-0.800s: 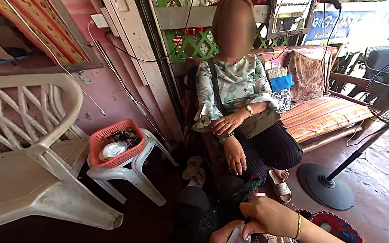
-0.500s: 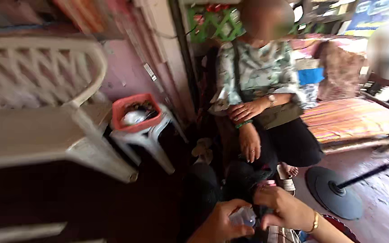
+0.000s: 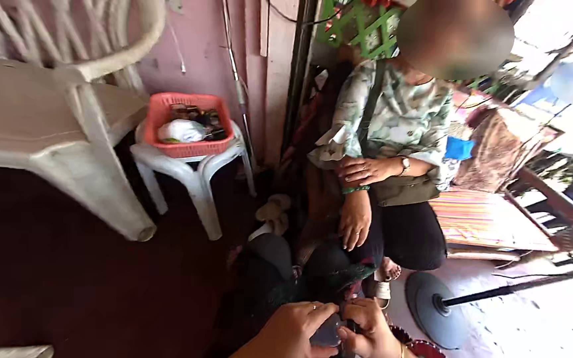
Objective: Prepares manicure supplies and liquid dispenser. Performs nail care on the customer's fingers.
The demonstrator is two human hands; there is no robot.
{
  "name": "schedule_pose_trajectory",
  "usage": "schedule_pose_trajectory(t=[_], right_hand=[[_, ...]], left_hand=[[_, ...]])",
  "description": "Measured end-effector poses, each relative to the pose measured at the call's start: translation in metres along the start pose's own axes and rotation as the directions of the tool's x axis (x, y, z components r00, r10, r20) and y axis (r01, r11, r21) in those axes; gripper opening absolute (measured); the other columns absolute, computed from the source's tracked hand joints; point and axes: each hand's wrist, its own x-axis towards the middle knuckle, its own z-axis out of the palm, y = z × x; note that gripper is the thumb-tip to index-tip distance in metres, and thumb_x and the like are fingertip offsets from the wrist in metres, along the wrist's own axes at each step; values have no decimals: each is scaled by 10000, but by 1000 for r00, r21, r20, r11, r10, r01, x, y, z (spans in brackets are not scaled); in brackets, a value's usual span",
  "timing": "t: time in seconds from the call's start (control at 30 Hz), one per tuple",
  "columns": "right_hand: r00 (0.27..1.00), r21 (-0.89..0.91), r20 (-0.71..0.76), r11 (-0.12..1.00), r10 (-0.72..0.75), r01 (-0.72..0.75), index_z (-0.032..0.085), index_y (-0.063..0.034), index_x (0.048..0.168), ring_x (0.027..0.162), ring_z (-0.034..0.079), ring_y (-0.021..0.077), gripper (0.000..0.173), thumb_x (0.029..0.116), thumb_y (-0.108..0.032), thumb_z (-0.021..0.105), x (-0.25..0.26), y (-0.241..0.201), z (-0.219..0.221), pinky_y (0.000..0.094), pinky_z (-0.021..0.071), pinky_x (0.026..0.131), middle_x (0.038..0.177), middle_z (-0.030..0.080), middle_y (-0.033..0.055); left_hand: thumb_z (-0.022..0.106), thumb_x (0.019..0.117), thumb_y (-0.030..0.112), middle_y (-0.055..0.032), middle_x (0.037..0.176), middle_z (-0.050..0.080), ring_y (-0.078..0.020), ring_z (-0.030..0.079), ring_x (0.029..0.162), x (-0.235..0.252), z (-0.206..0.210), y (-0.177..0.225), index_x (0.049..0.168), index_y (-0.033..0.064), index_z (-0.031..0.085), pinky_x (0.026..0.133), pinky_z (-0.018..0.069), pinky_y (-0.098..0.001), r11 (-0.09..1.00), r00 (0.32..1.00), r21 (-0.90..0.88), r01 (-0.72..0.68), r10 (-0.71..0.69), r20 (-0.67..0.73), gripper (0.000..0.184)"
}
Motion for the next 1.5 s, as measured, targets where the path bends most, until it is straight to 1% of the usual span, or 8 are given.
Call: schedule_pose_trajectory(t=[0.3,0.47,0.53,0.67,0.97,1.1,1.23,1.5], right_hand=[[905,-73,-164,910,392,-407,597,-42,1245,513,467,83,723,932,-693,565,10,11,5,290,469,511,621,495,-32],[845,-217,-214,820,489,-530,624,9,1242,554,555,167,617,940,-527,670,-10,14,16,406,528,563,648,577,23],[827,-272,-208,781,522,-562,616,57,1230,593,599,221,543,947,-402,682,-19,15,25,453,548,604,682,609,76],[833,-343,-299,763,465,-549,672,99,1061,814,719,331,277,963,-158,638,-24,16,45,505,574,784,884,723,210],[838,-336,-328,775,436,-535,684,62,989,826,709,259,241,995,-161,594,-24,20,43,385,567,790,862,718,180],[838,-329,-344,782,423,-529,686,54,976,781,689,216,233,985,-159,590,-25,20,44,334,552,764,825,710,162],[831,-325,-358,777,426,-538,679,46,956,712,659,192,240,985,-172,584,-24,20,46,315,529,716,762,686,142],[827,-317,-425,796,368,-516,701,-28,933,642,606,144,253,967,-247,580,-33,34,49,304,512,671,707,656,62]], left_hand=[[768,839,526,-86,1131,698,-232,673,1020,63,-91,-103,1129,132,764,880,573,-478,974,913,79,212,-168,-373,489],[720,928,447,-334,1384,526,-564,450,1300,117,-238,-180,1220,-1,701,1043,323,-760,801,729,300,517,-229,-645,536],[670,949,479,-333,1516,398,-556,324,1415,127,-281,-216,1312,28,659,1112,257,-739,707,604,244,664,-316,-732,579],[685,968,386,-229,1363,612,-373,556,1311,131,-323,-285,1398,56,603,1116,412,-567,719,434,-30,695,-452,-779,548],[783,864,330,-324,1318,595,-511,506,1301,179,-333,-276,1294,-56,619,1106,249,-756,175,437,489,854,-752,-494,601],[698,940,416,-337,1317,581,-497,520,1296,183,-338,-290,1285,-108,589,1060,361,-721,307,416,295,905,-783,-462,637],[669,952,489,-318,1378,558,-463,470,1369,166,-331,-295,1425,-86,482,1163,181,-724,328,401,230,916,-748,-528,768],[684,948,442,-367,1366,543,-551,480,1320,156,-326,-297,1439,-87,461,1119,178,-792,265,423,338,903,-687,-591,756]])
